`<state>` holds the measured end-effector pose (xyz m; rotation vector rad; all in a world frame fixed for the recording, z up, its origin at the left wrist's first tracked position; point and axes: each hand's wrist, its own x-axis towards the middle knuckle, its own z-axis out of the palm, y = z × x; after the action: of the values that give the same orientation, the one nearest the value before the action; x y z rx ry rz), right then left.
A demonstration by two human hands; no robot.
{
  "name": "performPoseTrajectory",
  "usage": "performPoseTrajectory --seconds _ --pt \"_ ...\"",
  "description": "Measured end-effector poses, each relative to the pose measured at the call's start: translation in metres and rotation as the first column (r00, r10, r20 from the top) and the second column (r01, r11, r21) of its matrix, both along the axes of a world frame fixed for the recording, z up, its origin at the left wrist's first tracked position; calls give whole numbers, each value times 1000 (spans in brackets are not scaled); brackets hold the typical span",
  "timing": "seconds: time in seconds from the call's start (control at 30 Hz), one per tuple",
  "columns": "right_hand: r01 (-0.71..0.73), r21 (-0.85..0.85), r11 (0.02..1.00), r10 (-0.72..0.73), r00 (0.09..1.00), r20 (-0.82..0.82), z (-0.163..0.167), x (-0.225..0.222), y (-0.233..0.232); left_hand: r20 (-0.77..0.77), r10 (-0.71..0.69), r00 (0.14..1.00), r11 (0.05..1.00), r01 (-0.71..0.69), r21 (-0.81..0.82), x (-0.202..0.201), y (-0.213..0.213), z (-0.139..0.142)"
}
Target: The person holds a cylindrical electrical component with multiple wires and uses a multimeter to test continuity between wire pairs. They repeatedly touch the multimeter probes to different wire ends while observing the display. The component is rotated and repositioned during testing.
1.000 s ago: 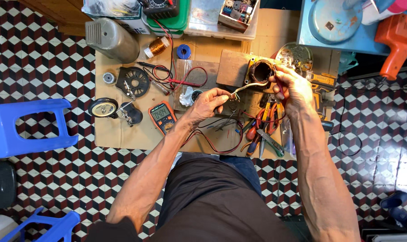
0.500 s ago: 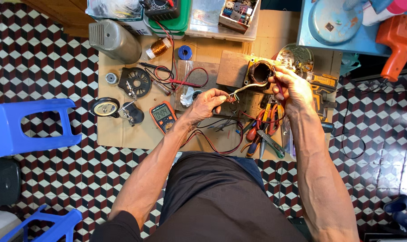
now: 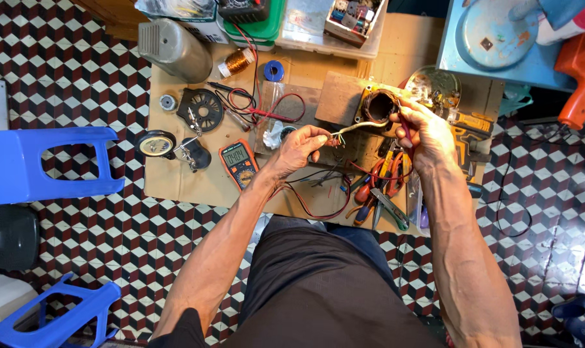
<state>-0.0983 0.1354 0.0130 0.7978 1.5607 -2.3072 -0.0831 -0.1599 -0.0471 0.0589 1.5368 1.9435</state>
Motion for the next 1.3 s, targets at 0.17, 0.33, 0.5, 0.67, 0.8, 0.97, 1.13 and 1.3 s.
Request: performPoseTrajectory --seconds 0.17,0.33,0.5,0.67,0.8,0.97,1.13,1.3 --pt "-46 27 999 46 999 2 -3 0 10 35 26 999 999 -25 -30 2 7 2" --pt "-77 12 997 77 997 -9 1 -2 10 4 62 998 997 -61 -40 1 10 0" --pt "-58 -39 998 59 998 17 4 -5 7 -31 102 994 993 -104 -50 -1 11 -7" --pt "-55 -52 997 56 998 12 1 -10 4 -126 77 989 981 -98 -165 -6 8 -10" --pt "-46 -49 998 48 999 26 -2 -9 5 -187 74 980 979 -107 -172 -5 5 -7" --pt "-73 -55 996 74 997 6 -5 -10 7 -190 214 958 939 -256 -229 13 12 0" --pt "-61 -56 997 62 998 14 -8 -10 9 432 397 810 890 -454 32 54 33 0" --pt "-85 -80 993 86 996 -2 -6 -10 10 737 245 630 751 -604 266 56 54 -10"
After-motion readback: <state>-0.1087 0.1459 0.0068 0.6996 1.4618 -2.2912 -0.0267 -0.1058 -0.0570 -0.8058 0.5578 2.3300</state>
